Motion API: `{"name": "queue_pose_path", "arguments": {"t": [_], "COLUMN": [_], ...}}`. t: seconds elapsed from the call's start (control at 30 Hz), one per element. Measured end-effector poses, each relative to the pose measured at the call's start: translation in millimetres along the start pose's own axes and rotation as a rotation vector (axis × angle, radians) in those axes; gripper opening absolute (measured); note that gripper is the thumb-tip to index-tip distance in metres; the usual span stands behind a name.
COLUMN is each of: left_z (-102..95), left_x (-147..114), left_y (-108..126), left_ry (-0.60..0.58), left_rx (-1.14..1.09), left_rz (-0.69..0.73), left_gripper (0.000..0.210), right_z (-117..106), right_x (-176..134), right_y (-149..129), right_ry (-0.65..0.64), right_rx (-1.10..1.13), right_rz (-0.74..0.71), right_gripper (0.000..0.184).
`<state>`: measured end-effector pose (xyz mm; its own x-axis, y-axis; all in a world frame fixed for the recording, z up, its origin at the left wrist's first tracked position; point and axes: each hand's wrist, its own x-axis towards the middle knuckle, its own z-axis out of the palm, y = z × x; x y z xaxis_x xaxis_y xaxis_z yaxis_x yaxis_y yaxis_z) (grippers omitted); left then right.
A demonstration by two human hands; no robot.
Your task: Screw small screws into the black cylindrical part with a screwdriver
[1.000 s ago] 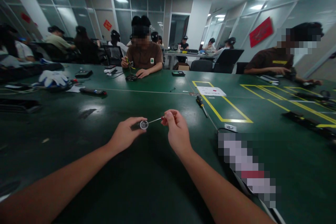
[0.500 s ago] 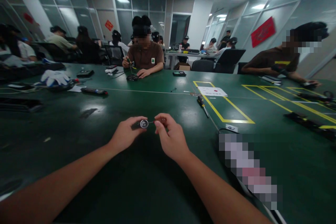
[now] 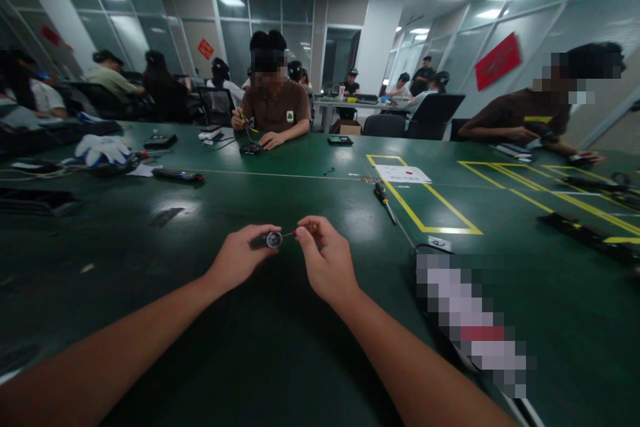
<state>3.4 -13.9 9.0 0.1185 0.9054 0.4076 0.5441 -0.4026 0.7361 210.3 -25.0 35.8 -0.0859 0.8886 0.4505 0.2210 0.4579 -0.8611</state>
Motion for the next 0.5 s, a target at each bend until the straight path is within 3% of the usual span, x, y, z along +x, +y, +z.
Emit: {"name": "queue_pose_path", "arguments": {"t": [0.2, 0.33, 0.4, 0.5], "left_z": [-2.4, -4.6, -4.6, -3.6], "left_x": [1.0, 1.7, 1.6, 1.1], "left_y": [2.3, 6.6, 7.5, 6.7], "left_ry": [-0.022, -0.026, -0.023, -0.022], "left_rx": [0.038, 0.063, 0.07, 0.073], "left_rz": [0.083, 0.123, 0.106, 0.065], "left_gripper": [0.038, 0.038, 0.038, 0.037], "right_z": [0.5, -4.5, -6.0, -5.2], "right_x": [7.2, 19.1, 21.6, 18.0], "right_y": [1.5, 8.3, 9.9, 7.8], "right_ry": [0.06, 0.082, 0.118, 0.159], "right_rx": [0.13, 0.498, 0.543, 0.375], "right_rz": [0.087, 0.307, 0.299, 0.171], "right_gripper": [0.024, 0.031, 0.03, 0.027]}}
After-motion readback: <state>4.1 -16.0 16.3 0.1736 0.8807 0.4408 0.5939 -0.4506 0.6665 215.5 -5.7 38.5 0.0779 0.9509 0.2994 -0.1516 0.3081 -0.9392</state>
